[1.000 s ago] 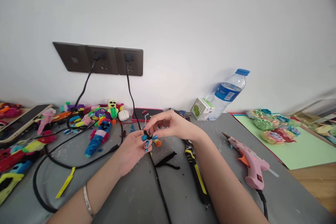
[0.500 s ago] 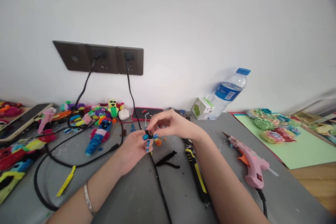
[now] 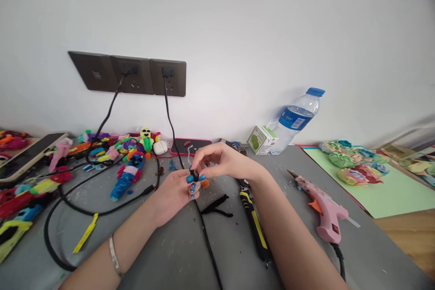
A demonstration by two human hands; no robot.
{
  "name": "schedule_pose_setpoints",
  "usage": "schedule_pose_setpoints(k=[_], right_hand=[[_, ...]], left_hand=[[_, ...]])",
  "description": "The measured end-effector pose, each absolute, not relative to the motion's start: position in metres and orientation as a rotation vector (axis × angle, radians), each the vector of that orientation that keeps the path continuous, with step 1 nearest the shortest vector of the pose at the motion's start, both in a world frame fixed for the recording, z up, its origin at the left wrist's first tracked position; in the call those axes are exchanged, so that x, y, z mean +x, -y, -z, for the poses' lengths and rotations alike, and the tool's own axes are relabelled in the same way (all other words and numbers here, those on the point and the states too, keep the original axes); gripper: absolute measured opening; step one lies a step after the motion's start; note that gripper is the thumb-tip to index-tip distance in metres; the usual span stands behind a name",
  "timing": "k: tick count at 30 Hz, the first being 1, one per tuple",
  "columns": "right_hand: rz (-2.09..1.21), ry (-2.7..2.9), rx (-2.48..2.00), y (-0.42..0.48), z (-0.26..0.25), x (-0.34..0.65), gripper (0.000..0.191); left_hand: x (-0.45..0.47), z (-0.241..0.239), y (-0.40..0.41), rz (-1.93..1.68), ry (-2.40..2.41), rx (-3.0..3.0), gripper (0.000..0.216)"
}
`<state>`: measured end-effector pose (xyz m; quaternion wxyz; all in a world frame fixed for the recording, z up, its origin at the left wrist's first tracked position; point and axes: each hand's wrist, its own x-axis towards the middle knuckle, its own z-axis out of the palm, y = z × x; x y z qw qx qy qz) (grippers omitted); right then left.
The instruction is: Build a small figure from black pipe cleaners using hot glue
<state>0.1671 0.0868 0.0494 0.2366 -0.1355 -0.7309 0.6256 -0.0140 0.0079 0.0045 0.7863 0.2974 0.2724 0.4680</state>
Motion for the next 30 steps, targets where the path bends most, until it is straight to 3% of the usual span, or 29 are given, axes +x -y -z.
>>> schedule_pose_setpoints(k=[30], right_hand=[[-1.763, 2.040, -0.386, -0.0861, -0.0513, 0.1673, 0.018]], left_hand=[[-0.0125, -0.0078, -0.0065, -0.948, -0.571, 0.702, 0.030]])
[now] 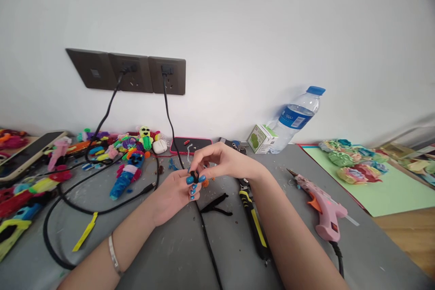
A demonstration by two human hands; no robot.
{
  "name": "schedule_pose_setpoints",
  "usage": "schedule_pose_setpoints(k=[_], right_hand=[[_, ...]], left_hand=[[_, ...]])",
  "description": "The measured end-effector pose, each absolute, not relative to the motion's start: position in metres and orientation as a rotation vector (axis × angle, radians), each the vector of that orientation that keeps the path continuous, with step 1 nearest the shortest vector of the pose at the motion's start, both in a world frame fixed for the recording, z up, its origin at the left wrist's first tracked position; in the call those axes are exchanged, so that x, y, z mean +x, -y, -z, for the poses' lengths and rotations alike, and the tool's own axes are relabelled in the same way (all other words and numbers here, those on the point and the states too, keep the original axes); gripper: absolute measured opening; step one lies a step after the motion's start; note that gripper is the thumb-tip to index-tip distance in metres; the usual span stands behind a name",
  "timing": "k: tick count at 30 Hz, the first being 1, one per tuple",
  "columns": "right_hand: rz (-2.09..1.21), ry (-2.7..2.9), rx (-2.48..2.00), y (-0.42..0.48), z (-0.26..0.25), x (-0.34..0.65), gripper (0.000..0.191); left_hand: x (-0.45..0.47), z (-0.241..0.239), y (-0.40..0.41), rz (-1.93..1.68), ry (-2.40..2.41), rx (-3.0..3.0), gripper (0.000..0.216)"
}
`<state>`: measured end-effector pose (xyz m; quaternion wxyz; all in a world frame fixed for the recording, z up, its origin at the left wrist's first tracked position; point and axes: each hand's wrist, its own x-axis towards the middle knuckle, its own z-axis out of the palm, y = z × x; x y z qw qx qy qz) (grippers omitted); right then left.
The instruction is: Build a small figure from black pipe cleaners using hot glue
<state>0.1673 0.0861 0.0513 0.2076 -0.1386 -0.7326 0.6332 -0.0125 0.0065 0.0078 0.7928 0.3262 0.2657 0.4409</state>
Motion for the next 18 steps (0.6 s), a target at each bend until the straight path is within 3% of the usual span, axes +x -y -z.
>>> schedule_pose_setpoints(k=[18], right_hand=[[-1.749, 2.038, -0.376, -0.0851, -0.0525, 0.1659, 0.017]], left_hand=[[-0.0120, -0.0086, -0.0055, -0.942, -0.546, 0.696, 0.031]])
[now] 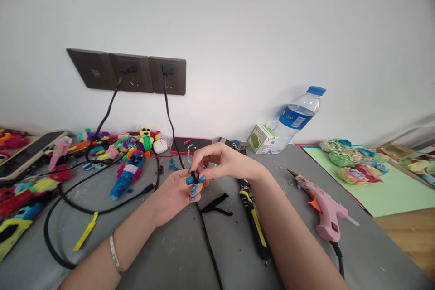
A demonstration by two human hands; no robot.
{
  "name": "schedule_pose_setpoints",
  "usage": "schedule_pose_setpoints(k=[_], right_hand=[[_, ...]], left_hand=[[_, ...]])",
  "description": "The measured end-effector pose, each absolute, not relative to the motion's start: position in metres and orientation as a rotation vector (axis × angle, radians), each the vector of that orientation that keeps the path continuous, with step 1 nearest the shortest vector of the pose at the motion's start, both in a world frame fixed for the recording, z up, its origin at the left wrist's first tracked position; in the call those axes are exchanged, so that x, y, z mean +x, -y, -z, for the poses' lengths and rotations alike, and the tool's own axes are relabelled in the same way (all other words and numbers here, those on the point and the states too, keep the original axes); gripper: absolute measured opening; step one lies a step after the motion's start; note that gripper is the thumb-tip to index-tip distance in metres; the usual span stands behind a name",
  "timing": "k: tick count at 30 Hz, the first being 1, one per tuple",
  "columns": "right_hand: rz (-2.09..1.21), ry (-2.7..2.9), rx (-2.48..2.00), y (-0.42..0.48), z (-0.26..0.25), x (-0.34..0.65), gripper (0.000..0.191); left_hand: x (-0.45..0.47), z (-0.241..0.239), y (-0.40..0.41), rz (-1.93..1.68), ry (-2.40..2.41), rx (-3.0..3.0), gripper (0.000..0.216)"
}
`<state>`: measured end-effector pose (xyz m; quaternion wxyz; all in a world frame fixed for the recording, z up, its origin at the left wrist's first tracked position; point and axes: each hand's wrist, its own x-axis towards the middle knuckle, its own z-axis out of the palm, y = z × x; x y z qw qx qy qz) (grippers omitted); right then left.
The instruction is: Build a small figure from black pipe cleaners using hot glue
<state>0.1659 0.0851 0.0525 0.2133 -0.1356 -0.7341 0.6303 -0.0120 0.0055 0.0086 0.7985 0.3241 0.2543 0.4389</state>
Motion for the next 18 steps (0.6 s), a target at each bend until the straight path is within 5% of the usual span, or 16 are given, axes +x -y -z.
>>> schedule_pose_setpoints(k=[18], right_hand=[[-1.677, 2.057, -0.373, -0.0870, -0.0484, 0.1678, 0.019]], left_hand=[[-0.0119, -0.0042, -0.0059, -1.018, -0.567, 0.608, 0.035]])
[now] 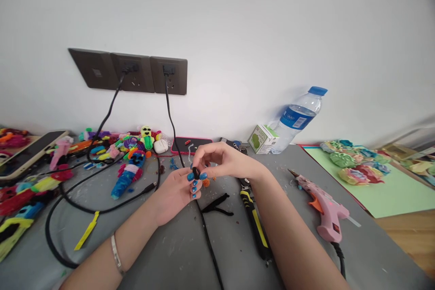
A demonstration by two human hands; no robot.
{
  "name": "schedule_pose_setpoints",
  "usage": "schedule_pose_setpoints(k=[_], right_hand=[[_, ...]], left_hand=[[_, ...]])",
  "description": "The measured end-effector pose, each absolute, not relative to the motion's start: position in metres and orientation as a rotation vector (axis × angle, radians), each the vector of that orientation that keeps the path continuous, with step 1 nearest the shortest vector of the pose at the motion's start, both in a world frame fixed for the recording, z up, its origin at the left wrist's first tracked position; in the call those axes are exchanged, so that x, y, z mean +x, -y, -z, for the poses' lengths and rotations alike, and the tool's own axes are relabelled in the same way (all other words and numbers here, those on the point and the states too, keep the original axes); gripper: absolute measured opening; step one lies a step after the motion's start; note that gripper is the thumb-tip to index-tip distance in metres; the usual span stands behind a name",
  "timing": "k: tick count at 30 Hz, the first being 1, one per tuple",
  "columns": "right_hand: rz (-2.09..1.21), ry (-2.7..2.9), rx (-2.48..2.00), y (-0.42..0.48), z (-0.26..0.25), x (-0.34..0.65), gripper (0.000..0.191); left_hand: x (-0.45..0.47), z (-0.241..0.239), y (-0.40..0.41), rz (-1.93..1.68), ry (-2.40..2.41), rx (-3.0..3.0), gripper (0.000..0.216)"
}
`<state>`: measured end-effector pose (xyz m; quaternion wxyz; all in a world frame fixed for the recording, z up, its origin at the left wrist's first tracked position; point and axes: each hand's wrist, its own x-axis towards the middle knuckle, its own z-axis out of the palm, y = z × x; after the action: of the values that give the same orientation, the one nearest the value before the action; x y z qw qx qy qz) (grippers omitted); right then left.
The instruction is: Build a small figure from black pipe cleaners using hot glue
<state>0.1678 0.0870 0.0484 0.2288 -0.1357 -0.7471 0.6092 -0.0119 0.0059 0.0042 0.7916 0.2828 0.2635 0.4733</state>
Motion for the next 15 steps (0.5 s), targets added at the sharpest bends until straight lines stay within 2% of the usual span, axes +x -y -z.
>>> schedule_pose_setpoints(k=[15], right_hand=[[-1.664, 1.968, -0.336, -0.0901, -0.0465, 0.1700, 0.012]], left_hand=[[-0.0103, -0.0047, -0.0069, -1.055, -0.624, 0.620, 0.035]])
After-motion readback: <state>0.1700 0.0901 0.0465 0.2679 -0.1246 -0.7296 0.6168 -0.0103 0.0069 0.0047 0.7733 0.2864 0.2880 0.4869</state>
